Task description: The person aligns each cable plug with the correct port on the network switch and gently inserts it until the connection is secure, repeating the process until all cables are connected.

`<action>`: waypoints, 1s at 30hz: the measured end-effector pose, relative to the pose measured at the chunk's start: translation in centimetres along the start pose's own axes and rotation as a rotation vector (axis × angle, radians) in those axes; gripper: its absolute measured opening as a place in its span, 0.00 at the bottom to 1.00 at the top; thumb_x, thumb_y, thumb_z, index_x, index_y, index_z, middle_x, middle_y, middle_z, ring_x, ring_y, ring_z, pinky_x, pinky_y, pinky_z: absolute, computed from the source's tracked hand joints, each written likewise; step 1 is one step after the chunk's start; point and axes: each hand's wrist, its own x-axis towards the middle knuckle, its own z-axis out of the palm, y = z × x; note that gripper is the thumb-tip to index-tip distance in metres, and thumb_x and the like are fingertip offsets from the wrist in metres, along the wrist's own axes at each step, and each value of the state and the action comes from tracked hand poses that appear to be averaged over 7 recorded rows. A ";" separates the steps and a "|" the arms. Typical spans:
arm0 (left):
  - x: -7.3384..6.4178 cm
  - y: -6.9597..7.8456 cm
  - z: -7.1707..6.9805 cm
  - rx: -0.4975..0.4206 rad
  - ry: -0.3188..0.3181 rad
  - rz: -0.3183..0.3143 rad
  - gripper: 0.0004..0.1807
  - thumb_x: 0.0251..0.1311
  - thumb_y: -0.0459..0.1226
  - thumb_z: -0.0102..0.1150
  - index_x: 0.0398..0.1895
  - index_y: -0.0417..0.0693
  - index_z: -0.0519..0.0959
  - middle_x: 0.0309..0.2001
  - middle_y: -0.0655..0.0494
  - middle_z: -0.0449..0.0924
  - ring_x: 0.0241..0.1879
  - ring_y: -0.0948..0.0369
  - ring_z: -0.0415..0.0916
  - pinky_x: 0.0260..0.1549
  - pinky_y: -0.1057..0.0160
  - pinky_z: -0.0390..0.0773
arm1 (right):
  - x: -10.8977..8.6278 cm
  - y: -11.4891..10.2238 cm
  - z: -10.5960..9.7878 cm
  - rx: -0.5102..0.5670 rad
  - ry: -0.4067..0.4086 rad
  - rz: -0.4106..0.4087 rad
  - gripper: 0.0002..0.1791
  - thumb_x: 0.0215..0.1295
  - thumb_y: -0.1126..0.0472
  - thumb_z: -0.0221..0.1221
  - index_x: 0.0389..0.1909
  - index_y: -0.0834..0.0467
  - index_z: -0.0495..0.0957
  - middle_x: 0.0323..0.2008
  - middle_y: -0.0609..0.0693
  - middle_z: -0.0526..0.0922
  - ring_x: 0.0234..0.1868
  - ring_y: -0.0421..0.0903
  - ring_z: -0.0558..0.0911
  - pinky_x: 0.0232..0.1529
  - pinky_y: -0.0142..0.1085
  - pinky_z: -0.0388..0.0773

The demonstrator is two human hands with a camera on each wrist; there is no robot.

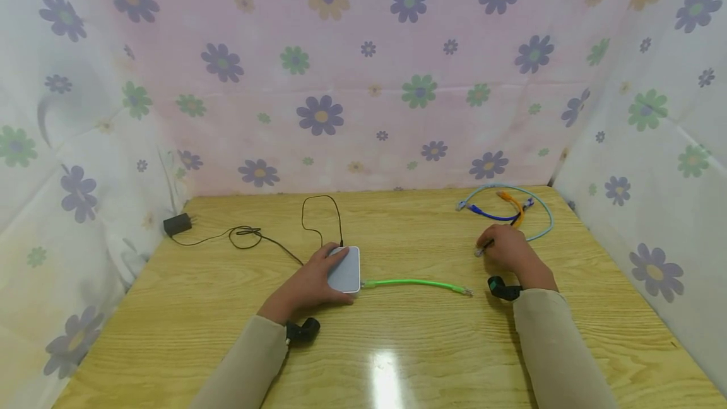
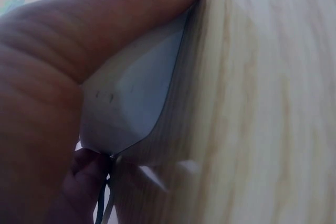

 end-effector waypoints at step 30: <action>-0.2 -0.4 0.2 0.000 -0.002 0.009 0.58 0.40 0.58 0.76 0.75 0.57 0.57 0.75 0.51 0.50 0.61 0.51 0.65 0.50 0.53 0.74 | -1.2 -1.6 -1.5 0.338 0.642 -0.009 0.13 0.72 0.62 0.54 0.53 0.58 0.79 0.52 0.58 0.80 0.52 0.61 0.79 0.47 0.55 0.76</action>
